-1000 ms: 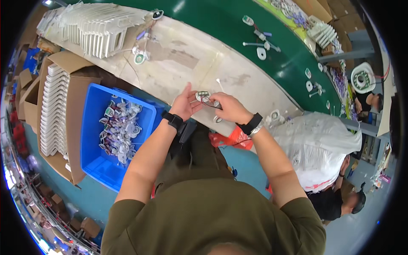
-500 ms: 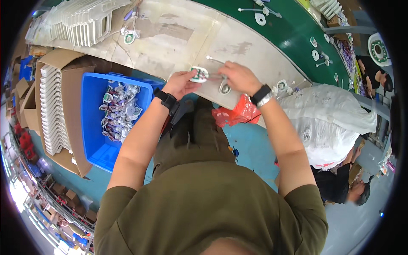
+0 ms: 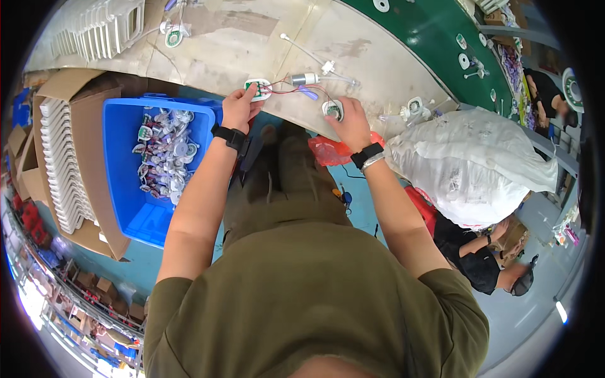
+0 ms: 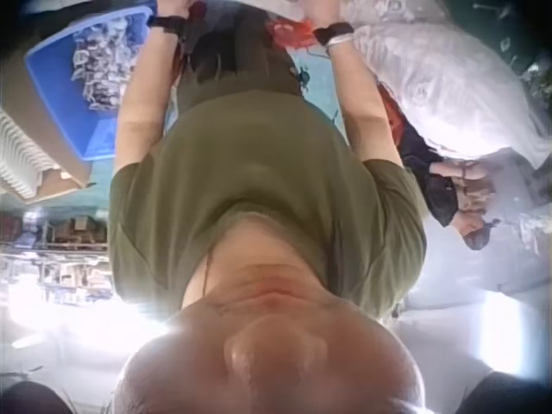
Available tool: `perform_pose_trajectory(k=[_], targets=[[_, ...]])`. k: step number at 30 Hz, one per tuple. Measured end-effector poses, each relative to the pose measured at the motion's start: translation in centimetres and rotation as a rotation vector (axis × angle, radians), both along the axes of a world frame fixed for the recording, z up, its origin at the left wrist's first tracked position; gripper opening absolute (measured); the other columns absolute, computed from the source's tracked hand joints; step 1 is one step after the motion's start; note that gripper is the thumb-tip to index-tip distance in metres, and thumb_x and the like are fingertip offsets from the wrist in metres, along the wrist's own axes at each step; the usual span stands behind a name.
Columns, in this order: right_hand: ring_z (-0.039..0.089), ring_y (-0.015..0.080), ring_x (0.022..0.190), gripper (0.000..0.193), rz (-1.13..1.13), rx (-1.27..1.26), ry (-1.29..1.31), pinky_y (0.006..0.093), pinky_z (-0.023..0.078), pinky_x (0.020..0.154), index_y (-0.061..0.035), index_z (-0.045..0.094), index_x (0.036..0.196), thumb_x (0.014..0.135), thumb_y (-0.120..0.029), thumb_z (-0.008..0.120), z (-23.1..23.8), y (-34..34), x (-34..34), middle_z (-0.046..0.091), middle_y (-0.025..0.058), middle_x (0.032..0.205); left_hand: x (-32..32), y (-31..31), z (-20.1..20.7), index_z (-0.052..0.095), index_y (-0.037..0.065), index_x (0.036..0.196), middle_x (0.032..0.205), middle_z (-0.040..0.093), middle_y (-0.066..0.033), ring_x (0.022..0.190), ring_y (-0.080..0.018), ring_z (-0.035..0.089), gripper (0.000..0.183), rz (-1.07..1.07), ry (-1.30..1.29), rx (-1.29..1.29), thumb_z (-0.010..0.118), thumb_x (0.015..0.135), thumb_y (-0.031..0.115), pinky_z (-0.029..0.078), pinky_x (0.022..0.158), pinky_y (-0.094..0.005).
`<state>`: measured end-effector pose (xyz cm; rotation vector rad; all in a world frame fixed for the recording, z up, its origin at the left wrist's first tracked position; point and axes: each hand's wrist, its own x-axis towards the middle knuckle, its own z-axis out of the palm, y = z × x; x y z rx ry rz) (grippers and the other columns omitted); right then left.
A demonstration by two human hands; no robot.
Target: The recorder is testing LED circuit boards by connecting them to a power source to verify they light up before sorting them.
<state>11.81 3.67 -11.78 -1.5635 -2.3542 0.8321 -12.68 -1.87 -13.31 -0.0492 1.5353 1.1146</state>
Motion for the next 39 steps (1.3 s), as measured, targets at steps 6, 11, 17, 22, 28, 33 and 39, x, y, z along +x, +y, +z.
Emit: perform_pose_trajectory(k=[6,11,17,22,28,33,39], targets=[[0.045,0.0322,0.091,0.048,0.044,0.109,-0.079,0.0376,0.041,0.076,-0.0048,0.044,0.105,0.063,-0.017,0.064,-1.1,-0.5,-0.1,0.046,0.0162,0.098,0.1,0.0,0.2,0.052,0.003,0.086,0.077,0.058,-0.0042,0.065,-0.0116,0.056,0.025,0.013,-0.018,0.005,0.059,0.076,0.025,0.044,0.057,-0.0216],[0.049,0.0269,0.085,0.039,0.053,0.024,0.084,0.0337,0.042,0.072,-0.0040,0.046,0.103,0.067,-0.010,0.059,-0.9,0.4,0.9,0.051,0.0129,0.093,-0.1,0.0,-0.5,0.052,0.001,0.086,0.077,0.059,-0.0058,0.064,-0.0123,0.057,0.025,0.036,-0.057,0.043,0.059,0.076,0.023,0.045,0.056,-0.0211],[0.051,0.0168,0.089,0.031,-0.647,-1.271,1.136,0.0287,0.043,0.071,-0.0021,0.046,0.105,0.079,-0.018,0.048,0.2,1.3,0.9,0.052,0.0072,0.099,-0.2,-0.1,-0.6,0.052,0.002,0.089,0.080,0.059,-0.0067,0.066,-0.0139,0.058,0.025,0.030,-0.089,0.056,0.059,0.076,0.023,0.046,0.057,-0.0223],[0.049,0.0207,0.094,0.033,-0.664,-1.293,1.256,0.0327,0.041,0.077,-0.0017,0.041,0.112,0.087,-0.021,0.030,0.0,1.6,0.3,0.049,0.0109,0.107,0.1,0.0,-0.1,0.051,0.004,0.092,0.084,0.058,-0.0051,0.073,-0.0131,0.056,0.026,0.010,-0.094,0.014,0.058,0.076,0.024,0.045,0.066,-0.0252],[0.049,0.0221,0.094,0.034,-0.658,-1.299,1.129,0.0333,0.043,0.076,-0.0023,0.040,0.112,0.086,-0.022,0.033,0.3,1.7,0.2,0.048,0.0112,0.108,0.0,0.0,0.0,0.052,0.005,0.092,0.086,0.057,-0.0039,0.075,-0.0124,0.055,0.024,0.019,-0.098,0.010,0.058,0.077,0.023,0.045,0.065,-0.0240],[0.049,0.0222,0.095,0.034,-0.688,-1.289,1.158,0.0348,0.043,0.078,-0.0025,0.041,0.111,0.086,-0.023,0.034,0.9,1.7,-0.2,0.048,0.0112,0.108,0.0,-0.1,-0.3,0.052,0.006,0.090,0.084,0.058,-0.0034,0.072,-0.0117,0.055,0.023,0.023,-0.116,0.035,0.059,0.077,0.023,0.045,0.063,-0.0230],[0.049,0.0218,0.095,0.032,-0.688,-1.279,1.181,0.0350,0.043,0.079,-0.0025,0.041,0.111,0.086,-0.022,0.034,1.0,1.8,-0.3,0.048,0.0109,0.108,0.0,-0.1,-0.2,0.052,0.005,0.090,0.084,0.058,-0.0039,0.073,-0.0122,0.056,0.023,0.005,-0.097,0.022,0.059,0.076,0.022,0.045,0.063,-0.0231]])
